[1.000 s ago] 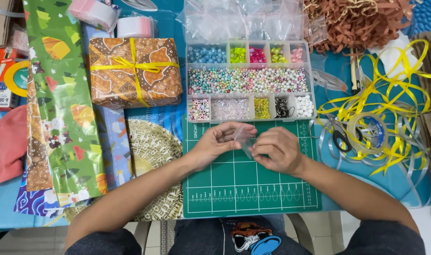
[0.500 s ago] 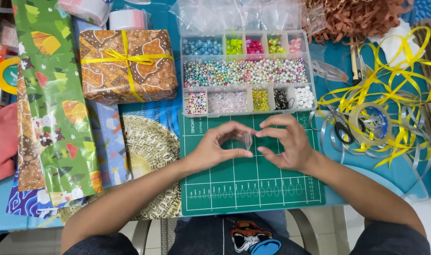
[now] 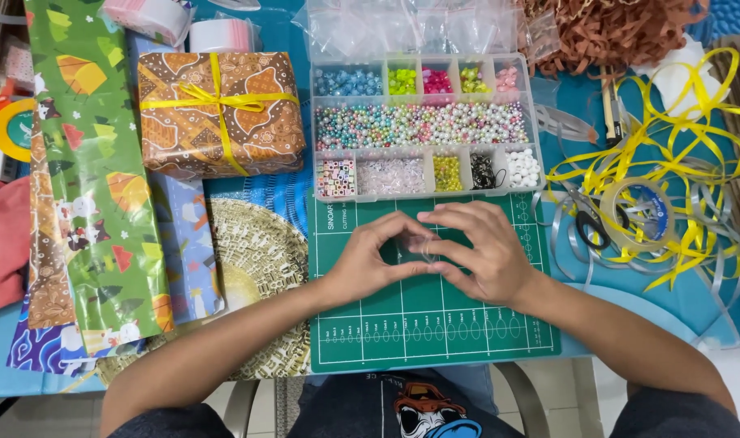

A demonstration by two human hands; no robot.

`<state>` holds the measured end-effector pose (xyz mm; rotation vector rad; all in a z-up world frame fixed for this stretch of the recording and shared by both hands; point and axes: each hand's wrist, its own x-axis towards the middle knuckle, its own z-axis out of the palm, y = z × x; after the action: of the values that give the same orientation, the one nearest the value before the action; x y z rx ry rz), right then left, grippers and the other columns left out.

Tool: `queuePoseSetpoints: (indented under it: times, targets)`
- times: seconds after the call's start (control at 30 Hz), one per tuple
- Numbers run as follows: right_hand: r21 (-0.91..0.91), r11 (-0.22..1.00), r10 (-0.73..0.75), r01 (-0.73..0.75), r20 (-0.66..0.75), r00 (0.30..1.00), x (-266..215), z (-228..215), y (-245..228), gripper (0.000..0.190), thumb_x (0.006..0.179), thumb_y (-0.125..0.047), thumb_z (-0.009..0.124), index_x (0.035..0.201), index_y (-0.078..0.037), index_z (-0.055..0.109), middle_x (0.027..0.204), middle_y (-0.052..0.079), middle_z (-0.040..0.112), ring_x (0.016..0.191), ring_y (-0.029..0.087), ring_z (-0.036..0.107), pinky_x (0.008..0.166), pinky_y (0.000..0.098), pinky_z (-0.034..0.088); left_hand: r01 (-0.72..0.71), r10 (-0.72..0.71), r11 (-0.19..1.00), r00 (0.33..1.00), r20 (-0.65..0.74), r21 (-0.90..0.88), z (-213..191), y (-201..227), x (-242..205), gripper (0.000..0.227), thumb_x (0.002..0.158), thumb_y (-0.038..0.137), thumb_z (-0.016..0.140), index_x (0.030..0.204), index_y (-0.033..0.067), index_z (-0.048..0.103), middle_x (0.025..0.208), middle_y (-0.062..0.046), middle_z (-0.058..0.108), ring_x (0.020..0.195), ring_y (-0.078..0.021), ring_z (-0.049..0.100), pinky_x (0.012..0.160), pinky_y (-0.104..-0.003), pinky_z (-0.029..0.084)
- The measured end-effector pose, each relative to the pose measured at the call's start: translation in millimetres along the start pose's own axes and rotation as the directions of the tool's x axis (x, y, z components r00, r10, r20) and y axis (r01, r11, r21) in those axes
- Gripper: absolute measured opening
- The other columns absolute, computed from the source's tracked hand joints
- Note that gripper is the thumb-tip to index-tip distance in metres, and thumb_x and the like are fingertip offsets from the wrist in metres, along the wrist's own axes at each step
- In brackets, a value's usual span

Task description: Wrapping a gift box with patterned paper and a yellow ribbon, followed by sorting small white beads from a storage container into individual plastic bags.

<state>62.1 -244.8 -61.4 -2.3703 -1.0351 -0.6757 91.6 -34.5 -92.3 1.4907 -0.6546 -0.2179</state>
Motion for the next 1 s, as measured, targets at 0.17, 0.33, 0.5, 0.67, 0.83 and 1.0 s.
queuePoseSetpoints:
  times: [0.17, 0.33, 0.5, 0.67, 0.83, 1.0]
  targets:
    - [0.025, 0.998, 0.064, -0.064, 0.014, 0.998, -0.1, 0.2, -3.4, 0.026, 0.102, -0.032, 0.058, 0.092, -0.014, 0.074, 0.13, 0.008, 0.067, 0.126, 0.033, 0.062, 0.099, 0.0497, 0.046, 0.007, -0.007, 1.0, 1.0, -0.01, 0.026, 3.6, -3.1, -3.0, 0.037, 0.075, 0.017, 0.09, 0.106, 0.0091, 0.072, 0.086, -0.009, 0.069, 0.077, -0.0256, 0.071, 0.071, -0.037, 0.059]
    - [0.075, 0.99, 0.12, -0.123, 0.042, 0.992, -0.8, 2.0, -2.3, 0.023, 0.097, -0.035, 0.065, 0.099, -0.015, 0.075, 0.129, 0.007, 0.065, 0.127, 0.033, 0.06, 0.101, 0.0508, 0.046, 0.045, -0.044, 0.999, 0.998, -0.055, 0.026, 3.5, -5.4, -3.9, 0.039, 0.075, 0.019, 0.091, 0.105, 0.0074, 0.068, 0.079, -0.01, 0.068, 0.067, -0.0247, 0.07, 0.061, -0.036, 0.057]
    - [0.089, 0.984, 0.151, -0.153, 0.037, 0.988, -1.6, 4.9, 3.5, 0.018, 0.099, -0.026, 0.063, 0.096, -0.012, 0.073, 0.128, 0.006, 0.065, 0.128, 0.033, 0.06, 0.101, 0.0495, 0.046, 0.138, -0.12, 0.943, 0.99, 0.079, -0.303, 1.2, 0.7, -0.9, 0.035, 0.089, 0.015, 0.076, 0.118, 0.0013, 0.062, 0.101, -0.017, 0.075, 0.087, -0.0255, 0.075, 0.078, -0.038, 0.062]
    - [0.11, 0.982, 0.152, -0.153, 0.02, 0.988, -0.1, 6.8, 6.4, 0.017, 0.102, -0.02, 0.059, 0.097, -0.01, 0.072, 0.127, 0.007, 0.065, 0.129, 0.034, 0.059, 0.102, 0.0494, 0.045, 0.319, -0.24, 0.759, 0.947, 0.212, -0.568, -5.7, -4.7, 5.3, 0.041, 0.109, 0.028, 0.047, 0.128, -0.0048, 0.063, 0.11, -0.022, 0.074, 0.098, -0.0282, 0.074, 0.089, -0.042, 0.062]
    - [0.1, 0.983, 0.153, -0.152, -0.001, 0.988, -2.6, 6.4, 3.7, 0.017, 0.101, -0.022, 0.062, 0.097, -0.01, 0.073, 0.127, 0.007, 0.065, 0.129, 0.034, 0.059, 0.103, 0.0511, 0.044, 0.442, -0.325, 0.664, 0.897, 0.299, -0.603, -6.5, -7.7, 5.5, 0.041, 0.107, 0.027, 0.051, 0.123, -0.0081, 0.065, 0.11, -0.024, 0.073, 0.099, -0.0317, 0.074, 0.092, -0.046, 0.061]
    - [0.106, 0.981, 0.165, -0.165, 0.002, 0.986, -3.7, 5.6, 3.9, 0.014, 0.1, -0.022, 0.064, 0.1, -0.012, 0.074, 0.126, 0.007, 0.065, 0.129, 0.033, 0.059, 0.103, 0.0509, 0.044, 0.468, -0.334, 0.667, 0.883, 0.329, -0.579, -8.1, -5.7, 6.2, 0.042, 0.107, 0.028, 0.051, 0.12, -0.0093, 0.066, 0.11, -0.022, 0.072, 0.099, -0.0309, 0.074, 0.093, -0.045, 0.062]
